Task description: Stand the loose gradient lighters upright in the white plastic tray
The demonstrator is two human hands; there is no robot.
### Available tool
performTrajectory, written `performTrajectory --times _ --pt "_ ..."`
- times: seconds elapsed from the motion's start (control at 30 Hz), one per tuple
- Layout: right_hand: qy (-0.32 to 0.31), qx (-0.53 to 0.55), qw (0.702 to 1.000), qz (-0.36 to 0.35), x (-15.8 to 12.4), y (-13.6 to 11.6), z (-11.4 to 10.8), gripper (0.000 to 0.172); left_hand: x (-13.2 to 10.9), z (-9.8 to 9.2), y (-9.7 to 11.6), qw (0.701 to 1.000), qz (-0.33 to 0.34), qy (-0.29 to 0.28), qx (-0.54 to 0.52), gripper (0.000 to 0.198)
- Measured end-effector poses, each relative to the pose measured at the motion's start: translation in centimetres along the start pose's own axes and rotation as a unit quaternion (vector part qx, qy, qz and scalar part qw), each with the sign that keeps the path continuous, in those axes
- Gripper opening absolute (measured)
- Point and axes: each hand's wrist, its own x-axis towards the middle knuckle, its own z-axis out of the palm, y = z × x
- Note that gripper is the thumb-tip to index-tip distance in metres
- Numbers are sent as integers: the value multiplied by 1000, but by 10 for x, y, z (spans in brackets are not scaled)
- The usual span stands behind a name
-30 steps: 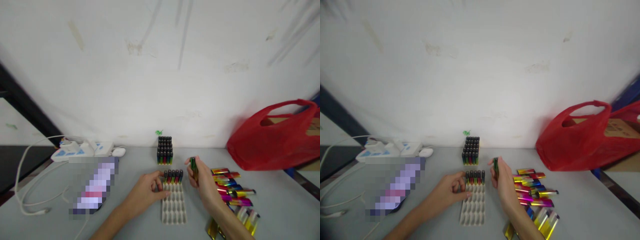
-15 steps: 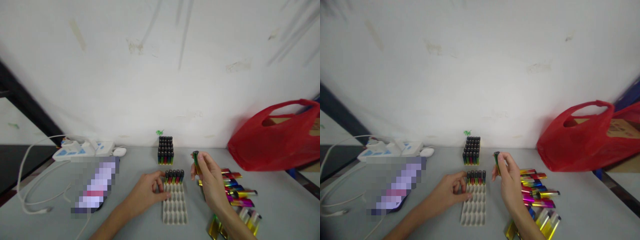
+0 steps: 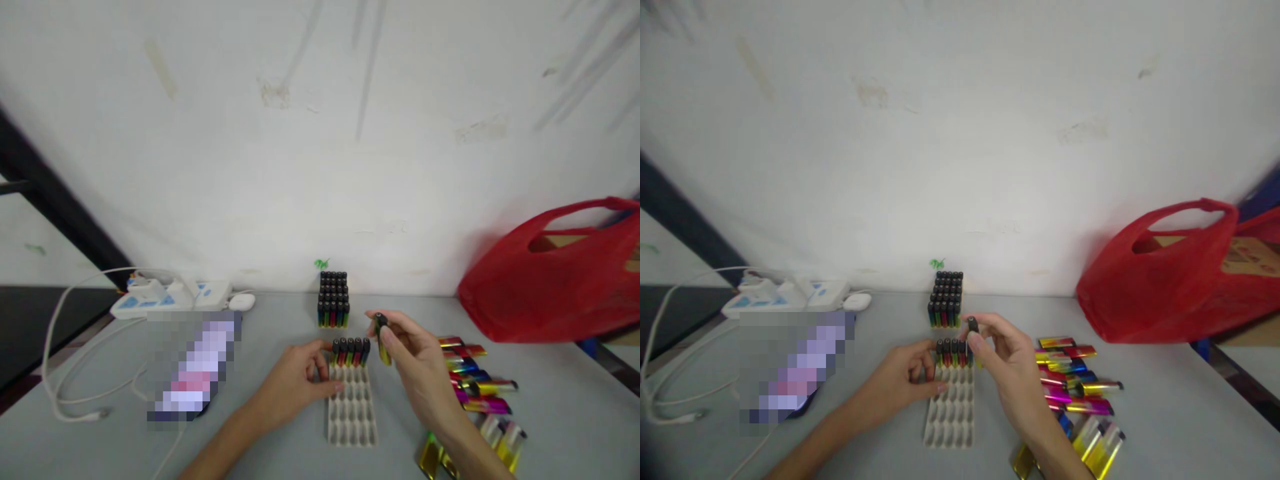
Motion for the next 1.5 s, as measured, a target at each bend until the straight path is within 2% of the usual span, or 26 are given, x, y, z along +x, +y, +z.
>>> performTrajectory --times 0.1,0.2,0.33,0.43,0.57,0.67,0.9,1.03,1.2,1.37,1.5 --pt "-44 3 999 2 -2 -5 2 31 1 1 -4 1000 9 -1 -12 41" --pt "-79 6 997 4 -3 -8 3 29 1 2 -6 1000 8 0 -14 51" --pt "-96 -107 988 -55 -5 -7 4 22 0 1 -4 1000 10 0 -12 52" --pt "-120 -211 962 -128 -7 -2 4 21 -2 0 0 1000 22 -5 -4 47" --pt "-150 -285 916 -240 -7 6 6 20 -4 -1 3 999 31 -4 3 42" --pt "-166 -332 886 -279 -7 10 6 23 -4 -1 4 1000 30 -3 3 42" --pt "-170 -383 861 -287 -8 12 7 21 -3 -1 3 999 32 3 1 36" --pt "-157 -394 859 -287 -10 14 8 22 -3 -1 1 999 38 0 -3 36" --pt "-154 -393 858 -293 -9 15 8 34 -3 1 -1 999 37 2 -9 37" --pt "-157 -393 860 -287 -9 16 7 31 -3 0 1 999 41 -2 -2 36" --pt "-158 -387 866 -276 -11 15 8 49 -4 -1 3 999 44 -1 2 33"
